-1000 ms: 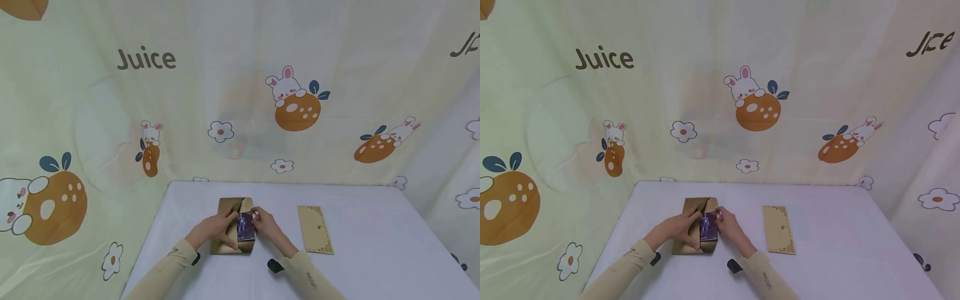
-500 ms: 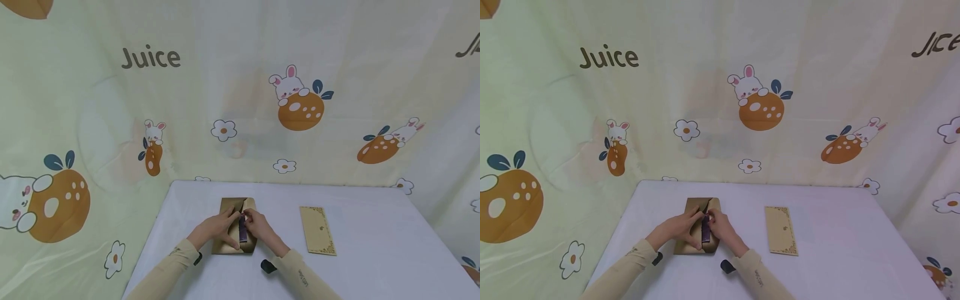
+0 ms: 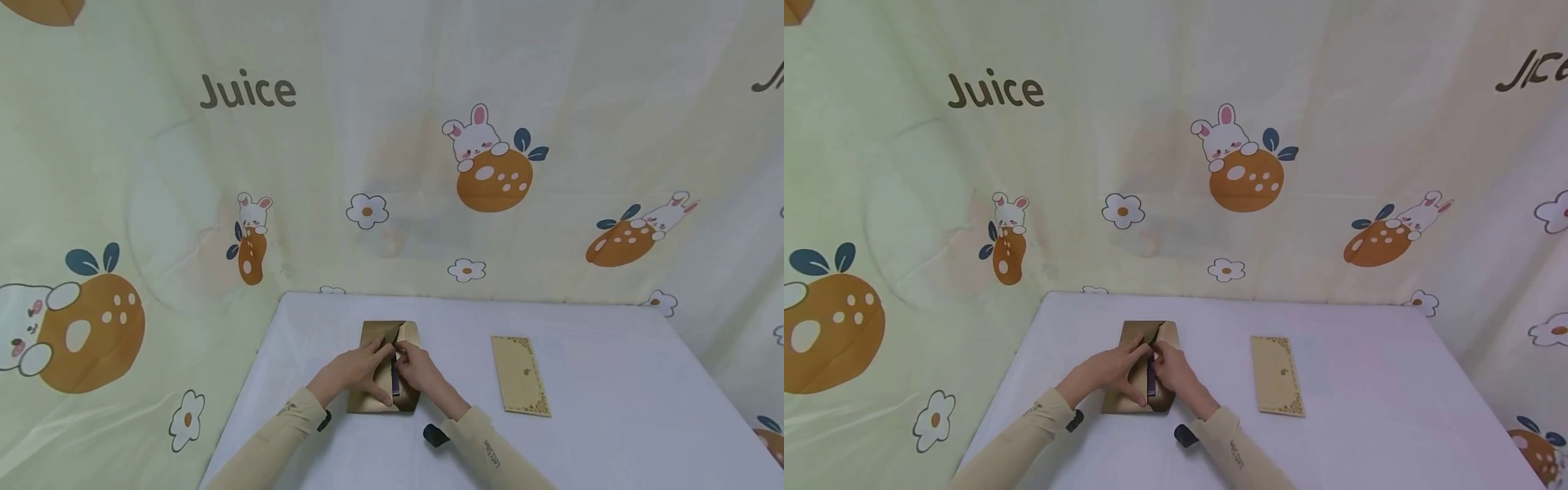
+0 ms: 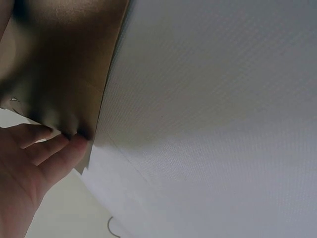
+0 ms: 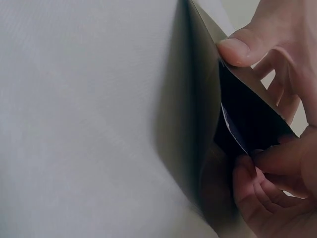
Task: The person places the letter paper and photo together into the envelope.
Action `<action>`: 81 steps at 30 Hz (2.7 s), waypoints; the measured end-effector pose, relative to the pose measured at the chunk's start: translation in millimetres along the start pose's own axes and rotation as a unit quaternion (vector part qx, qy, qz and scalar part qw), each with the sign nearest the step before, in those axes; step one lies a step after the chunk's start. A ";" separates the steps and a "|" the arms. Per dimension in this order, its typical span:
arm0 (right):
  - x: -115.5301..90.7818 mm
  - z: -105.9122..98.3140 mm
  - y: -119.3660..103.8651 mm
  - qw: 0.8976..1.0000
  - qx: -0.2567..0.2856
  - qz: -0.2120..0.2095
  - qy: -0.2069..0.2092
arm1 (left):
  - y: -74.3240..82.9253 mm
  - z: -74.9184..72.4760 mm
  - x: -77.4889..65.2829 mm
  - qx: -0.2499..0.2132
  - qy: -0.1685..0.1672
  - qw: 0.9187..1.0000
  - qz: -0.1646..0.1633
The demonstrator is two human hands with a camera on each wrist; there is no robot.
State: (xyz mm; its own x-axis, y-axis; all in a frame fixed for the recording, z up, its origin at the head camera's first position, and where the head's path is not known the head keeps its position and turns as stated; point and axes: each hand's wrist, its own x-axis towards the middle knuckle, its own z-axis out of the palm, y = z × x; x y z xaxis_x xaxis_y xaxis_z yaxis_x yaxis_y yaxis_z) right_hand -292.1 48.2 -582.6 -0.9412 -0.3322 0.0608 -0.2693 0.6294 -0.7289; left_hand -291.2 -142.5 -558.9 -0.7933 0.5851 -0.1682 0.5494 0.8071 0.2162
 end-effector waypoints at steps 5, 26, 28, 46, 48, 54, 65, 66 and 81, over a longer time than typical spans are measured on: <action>-3.2 -5.5 -0.9 1.000 -0.007 -0.008 0.001 | -0.6 0.2 0.3 0.005 0.002 1.000 -0.001; -65.6 -102.6 76.4 0.991 -0.082 0.078 0.074 | -1.9 1.3 -0.1 -0.015 0.002 1.000 0.012; -74.6 -115.5 87.8 0.989 -0.086 0.099 0.074 | -2.3 1.8 0.0 -0.016 0.000 1.000 0.011; -99.1 -151.6 120.1 0.967 -0.119 0.218 0.062 | -1.6 0.3 0.7 -0.025 -0.006 1.000 0.005; -97.5 -157.2 122.9 0.967 -0.102 0.230 0.052 | -1.5 0.1 0.4 -0.024 -0.007 1.000 0.005; -96.4 -170.2 134.1 0.962 -0.064 0.263 0.037 | -0.9 -1.4 -0.6 -0.031 -0.012 0.999 0.004; -97.7 -166.0 135.7 0.962 -0.104 0.248 0.050 | 0.7 -0.9 -0.4 -0.037 -0.013 0.999 -0.003; -97.7 -164.7 133.9 0.962 -0.110 0.243 0.053 | 0.5 -0.8 -0.3 -0.038 -0.013 0.999 -0.003; -93.3 -173.9 124.1 0.970 -0.117 0.213 -0.003 | 1.5 1.1 -1.2 -0.045 -0.013 0.999 0.003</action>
State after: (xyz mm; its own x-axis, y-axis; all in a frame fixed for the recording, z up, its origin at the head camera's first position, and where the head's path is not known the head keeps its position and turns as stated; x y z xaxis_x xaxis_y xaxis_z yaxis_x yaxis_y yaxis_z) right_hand -273.2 279.4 -560.1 -0.9765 -0.0109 -0.2152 0.1036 0.8520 -0.5132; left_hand -289.1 -142.0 -559.4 -0.7818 0.5933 -0.1919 0.5279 0.7935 0.3026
